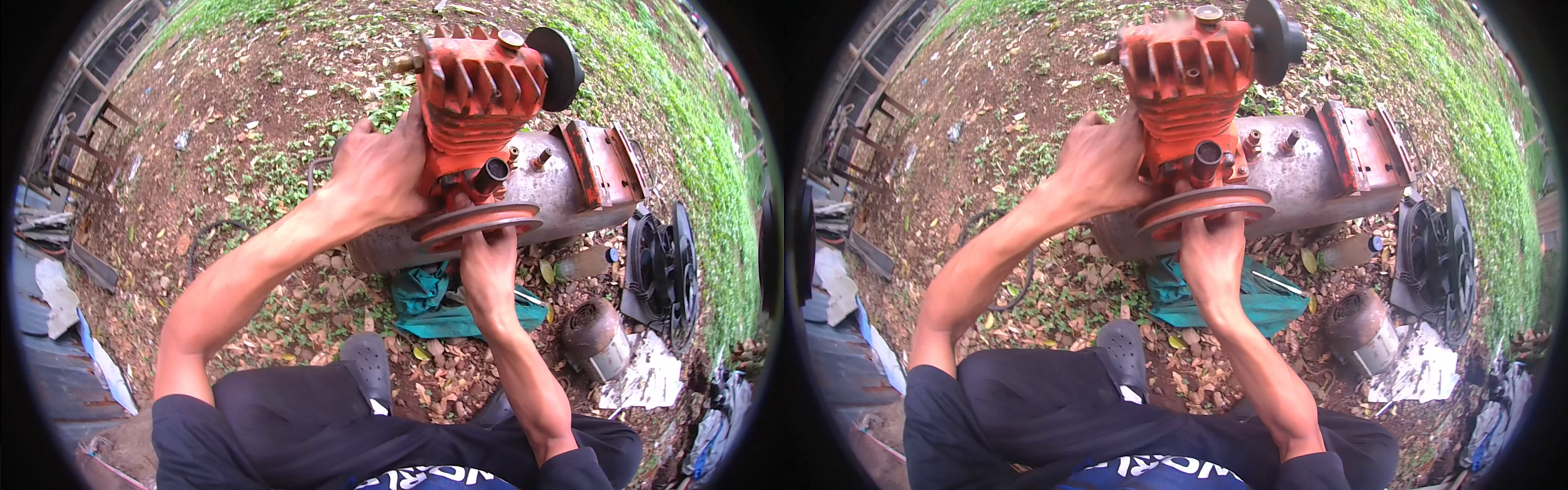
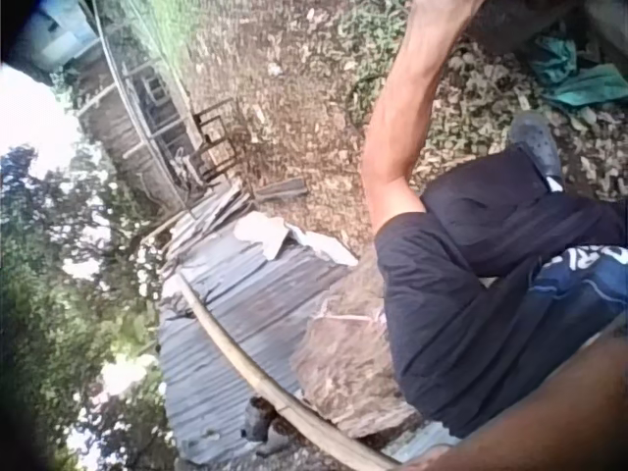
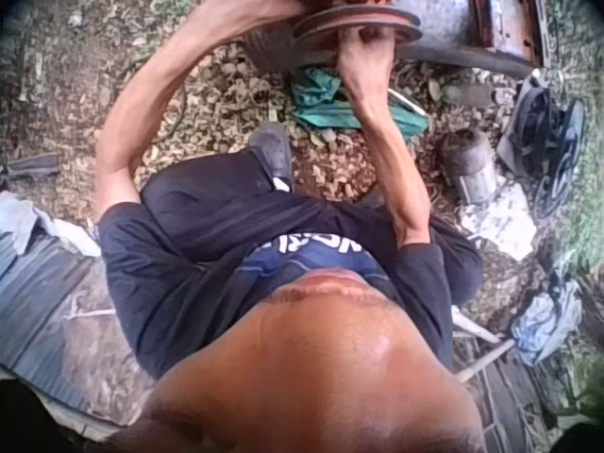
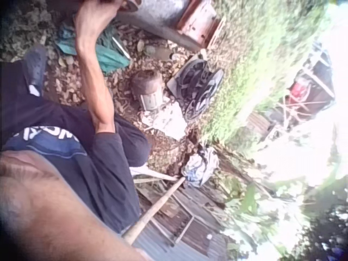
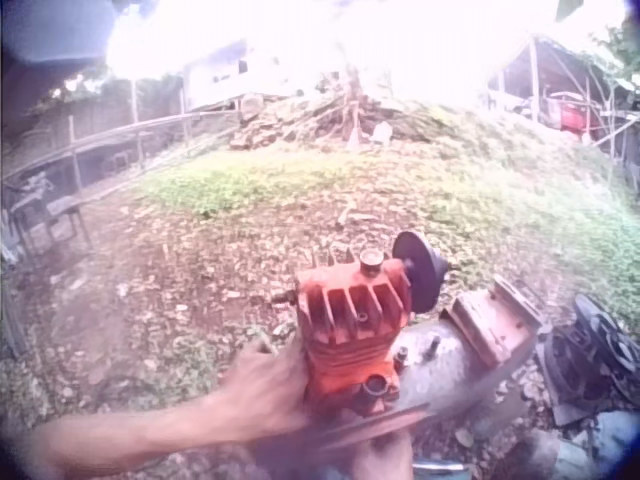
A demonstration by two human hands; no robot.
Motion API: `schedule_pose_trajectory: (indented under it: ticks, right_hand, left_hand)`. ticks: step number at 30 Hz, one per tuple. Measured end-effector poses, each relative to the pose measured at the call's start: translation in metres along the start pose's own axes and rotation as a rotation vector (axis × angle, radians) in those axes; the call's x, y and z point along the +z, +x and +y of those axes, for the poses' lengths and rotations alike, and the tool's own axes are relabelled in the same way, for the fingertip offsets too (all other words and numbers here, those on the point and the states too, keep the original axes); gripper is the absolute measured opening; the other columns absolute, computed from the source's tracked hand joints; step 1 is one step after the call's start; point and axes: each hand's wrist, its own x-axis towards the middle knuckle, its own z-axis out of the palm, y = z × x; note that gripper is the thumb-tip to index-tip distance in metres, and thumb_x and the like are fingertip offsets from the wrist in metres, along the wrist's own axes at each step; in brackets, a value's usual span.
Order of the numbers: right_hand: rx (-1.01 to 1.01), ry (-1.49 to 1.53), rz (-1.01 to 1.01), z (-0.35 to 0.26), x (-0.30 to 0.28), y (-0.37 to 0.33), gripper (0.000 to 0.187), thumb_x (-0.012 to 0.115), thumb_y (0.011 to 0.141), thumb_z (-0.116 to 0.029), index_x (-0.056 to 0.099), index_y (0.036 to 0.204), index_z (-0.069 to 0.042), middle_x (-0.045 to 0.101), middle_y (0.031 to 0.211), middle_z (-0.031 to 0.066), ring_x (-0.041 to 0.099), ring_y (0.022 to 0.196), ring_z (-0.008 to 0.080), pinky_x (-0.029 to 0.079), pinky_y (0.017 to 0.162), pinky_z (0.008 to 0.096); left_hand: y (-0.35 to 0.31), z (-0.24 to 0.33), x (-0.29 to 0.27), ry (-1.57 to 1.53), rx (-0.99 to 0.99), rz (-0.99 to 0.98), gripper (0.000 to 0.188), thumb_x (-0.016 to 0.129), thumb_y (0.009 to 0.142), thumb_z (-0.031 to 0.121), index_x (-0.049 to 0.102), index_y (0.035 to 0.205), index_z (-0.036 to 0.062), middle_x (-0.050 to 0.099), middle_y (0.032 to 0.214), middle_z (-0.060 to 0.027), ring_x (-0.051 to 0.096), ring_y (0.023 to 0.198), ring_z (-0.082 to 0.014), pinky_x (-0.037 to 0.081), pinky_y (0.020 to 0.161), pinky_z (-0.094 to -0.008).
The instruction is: The person sits on the ground and assembles a red engine component, specifically attaching a pulley to the crankshaft. They repeatedly align and press the pulley onto the shaft, then use a hammer to tap it into place.
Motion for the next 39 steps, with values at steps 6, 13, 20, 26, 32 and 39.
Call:
schedule_pose_trajectory:
  ticks: [6, 13, 20, 26, 32, 39]
  right_hand:
    - [0.279, 0.064, -0.045, -0.018, -0.003, 0.001, 0.027, 0.063, 0.098, -0.031, 0.063, 0.113, -0.009, 0.069, 0.092, 0.0047, 0.066, 0.075, 0.015, 0.051, 0.055, 0.0308]
    - [0.314, -0.007, -0.231, -0.023, -0.023, 0.002, 0.026, 0.054, 0.101, -0.027, 0.059, 0.119, -0.009, 0.068, 0.106, 0.0058, 0.065, 0.092, 0.0176, 0.054, 0.082, 0.0389]
    - [-0.084, -0.606, -0.112, -0.008, -0.047, -0.003, 0.035, 0.065, 0.096, -0.028, 0.064, 0.115, 0.001, 0.071, 0.103, 0.014, 0.067, 0.095, 0.0139, 0.05, 0.086, 0.0299]
    - [-0.421, -0.438, 0.235, -0.008, -0.081, -0.004, 0.034, 0.073, 0.091, -0.031, 0.069, 0.104, 0.0, 0.07, 0.084, 0.0076, 0.064, 0.078, 0.0131, 0.049, 0.07, 0.0289]
    - [-0.338, -0.005, -0.26, 0.011, -0.083, 0.037, 0.057, 0.082, 0.081, -0.017, 0.058, 0.132, -0.004, 0.067, 0.115, 0.0077, 0.062, 0.103, 0.0122, 0.05, 0.09, 0.0283]
    - [-0.662, -0.283, -0.185, 0.022, -0.083, 0.061, 0.067, 0.089, 0.062, -0.016, 0.067, 0.123, -0.002, 0.063, 0.116, 0.0072, 0.061, 0.108, 0.019, 0.047, 0.094, 0.0325]
  left_hand:
    - [0.0, -0.012, 0.022, -0.05, 0.081, 0.261, 0.094, 0.073, 0.068, 0.056, 0.039, 0.147, 0.0193, 0.053, 0.134, -0.0147, 0.067, 0.105, -0.0274, 0.049, 0.092, -0.0521]
    - [-0.001, -0.011, 0.024, -0.01, 0.127, 0.348, 0.107, 0.074, 0.065, 0.063, 0.031, 0.149, 0.0115, 0.064, 0.123, -0.0142, 0.069, 0.103, -0.0291, 0.048, 0.096, -0.053]
    - [-0.004, -0.001, 0.007, -0.173, 0.003, 0.136, 0.112, 0.078, 0.062, 0.062, 0.03, 0.146, 0.0057, 0.068, 0.115, -0.016, 0.069, 0.103, -0.0329, 0.045, 0.097, -0.054]
    - [-0.003, -0.002, 0.005, -0.047, -0.031, 0.035, 0.119, 0.076, 0.066, 0.061, 0.018, 0.153, 0.005, 0.063, 0.125, -0.0151, 0.069, 0.103, -0.0289, 0.044, 0.102, -0.0563]
    - [0.0, 0.005, -0.004, -0.069, -0.086, -0.036, 0.116, 0.078, 0.064, 0.06, 0.024, 0.151, 0.0055, 0.062, 0.128, -0.0136, 0.067, 0.109, -0.0283, 0.043, 0.102, -0.0559]
    - [-0.003, 0.003, -0.004, -0.058, -0.064, -0.001, 0.115, 0.079, 0.061, 0.056, 0.027, 0.151, 0.007, 0.06, 0.128, -0.0134, 0.067, 0.106, -0.0255, 0.048, 0.093, -0.0521]
